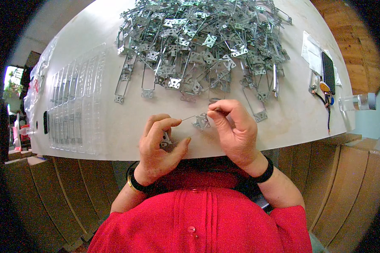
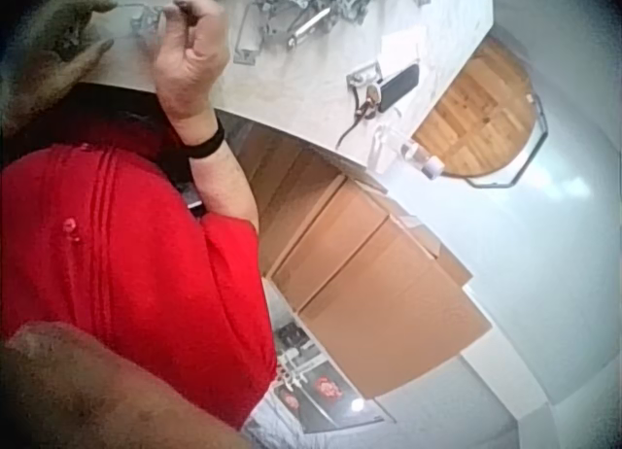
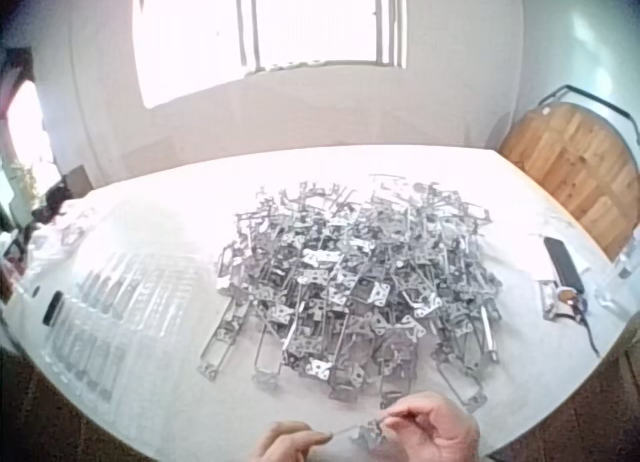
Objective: Assembling small metal brackets by inserting metal pins into them.
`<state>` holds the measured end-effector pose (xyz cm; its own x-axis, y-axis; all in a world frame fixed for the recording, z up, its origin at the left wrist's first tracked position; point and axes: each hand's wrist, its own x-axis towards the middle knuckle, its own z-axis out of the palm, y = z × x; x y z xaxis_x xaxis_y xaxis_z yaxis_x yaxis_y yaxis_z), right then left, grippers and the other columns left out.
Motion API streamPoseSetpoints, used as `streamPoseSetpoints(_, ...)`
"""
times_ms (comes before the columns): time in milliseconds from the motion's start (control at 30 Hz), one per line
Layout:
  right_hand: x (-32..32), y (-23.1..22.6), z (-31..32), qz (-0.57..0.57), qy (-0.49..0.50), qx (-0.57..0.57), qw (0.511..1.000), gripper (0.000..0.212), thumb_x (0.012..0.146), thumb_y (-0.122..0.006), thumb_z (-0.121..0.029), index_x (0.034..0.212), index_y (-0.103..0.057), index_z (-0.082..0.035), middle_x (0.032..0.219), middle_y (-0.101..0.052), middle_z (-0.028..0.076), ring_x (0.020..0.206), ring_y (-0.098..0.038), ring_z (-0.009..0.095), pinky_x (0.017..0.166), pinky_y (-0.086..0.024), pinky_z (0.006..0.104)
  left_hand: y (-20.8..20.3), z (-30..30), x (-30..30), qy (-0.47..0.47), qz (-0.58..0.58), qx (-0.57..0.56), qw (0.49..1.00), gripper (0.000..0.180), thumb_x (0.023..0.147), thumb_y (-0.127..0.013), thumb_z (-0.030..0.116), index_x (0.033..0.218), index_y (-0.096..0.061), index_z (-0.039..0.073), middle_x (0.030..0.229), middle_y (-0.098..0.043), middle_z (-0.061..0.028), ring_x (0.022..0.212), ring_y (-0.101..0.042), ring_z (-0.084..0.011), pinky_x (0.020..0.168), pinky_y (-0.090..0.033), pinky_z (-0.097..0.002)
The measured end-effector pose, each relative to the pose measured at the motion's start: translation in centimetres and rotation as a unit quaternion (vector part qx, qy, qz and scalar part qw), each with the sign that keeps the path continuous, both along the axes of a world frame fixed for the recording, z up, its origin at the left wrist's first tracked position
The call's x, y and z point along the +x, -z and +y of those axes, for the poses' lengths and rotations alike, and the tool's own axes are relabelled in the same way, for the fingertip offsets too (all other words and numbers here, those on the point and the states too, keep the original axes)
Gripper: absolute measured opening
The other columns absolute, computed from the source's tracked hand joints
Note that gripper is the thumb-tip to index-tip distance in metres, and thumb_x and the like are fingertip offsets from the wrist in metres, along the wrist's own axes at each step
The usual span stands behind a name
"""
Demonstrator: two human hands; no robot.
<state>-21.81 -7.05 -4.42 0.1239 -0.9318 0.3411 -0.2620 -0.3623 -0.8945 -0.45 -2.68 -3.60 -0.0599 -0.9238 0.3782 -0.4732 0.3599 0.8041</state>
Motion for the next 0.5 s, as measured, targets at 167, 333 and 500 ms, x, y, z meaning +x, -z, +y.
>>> streamPoseSetpoints(167,-0.34,0.05,0.04,-0.023,0.004,-0.036,0.999,0.012,0.101,-0.073,-0.005,0.112,-0.069,-0.004,0.106,-0.072,0.007,0.086,-0.067,0.015,0.076,-0.053,0.0275,0.18,-0.07,0.23,-0.018,0.003,-0.009,1.000,0.047,0.074,-0.086,-0.001,0.118,-0.069,0.003,0.113,-0.064,-0.0121,0.083,-0.059,-0.0182,0.073,-0.052,-0.0312)
streamPoseSetpoints(333,-0.43,-0.25,0.42,-0.002,-0.023,0.004,1.000,0.012,0.101,-0.073,-0.004,0.112,-0.069,-0.005,0.104,-0.072,0.007,0.081,-0.064,0.014,0.071,-0.050,0.0267,0.21,-0.04,0.20,-0.030,0.002,0.004,1.000,0.048,0.074,-0.086,0.001,0.119,-0.069,0.002,0.114,-0.063,-0.0121,0.083,-0.058,-0.0174,0.073,-0.051,-0.0305)
streamPoseSetpoints(500,-0.38,-0.26,0.39,0.007,-0.032,-0.008,0.999,0.013,0.100,-0.074,-0.003,0.112,-0.069,-0.005,0.103,-0.071,0.009,0.082,-0.066,0.017,0.071,-0.052,0.0280,0.04,0.05,0.17,-0.036,0.003,0.011,0.999,0.048,0.074,-0.086,0.001,0.119,-0.069,0.002,0.113,-0.064,-0.0118,0.082,-0.058,-0.0170,0.072,-0.051,-0.0304)
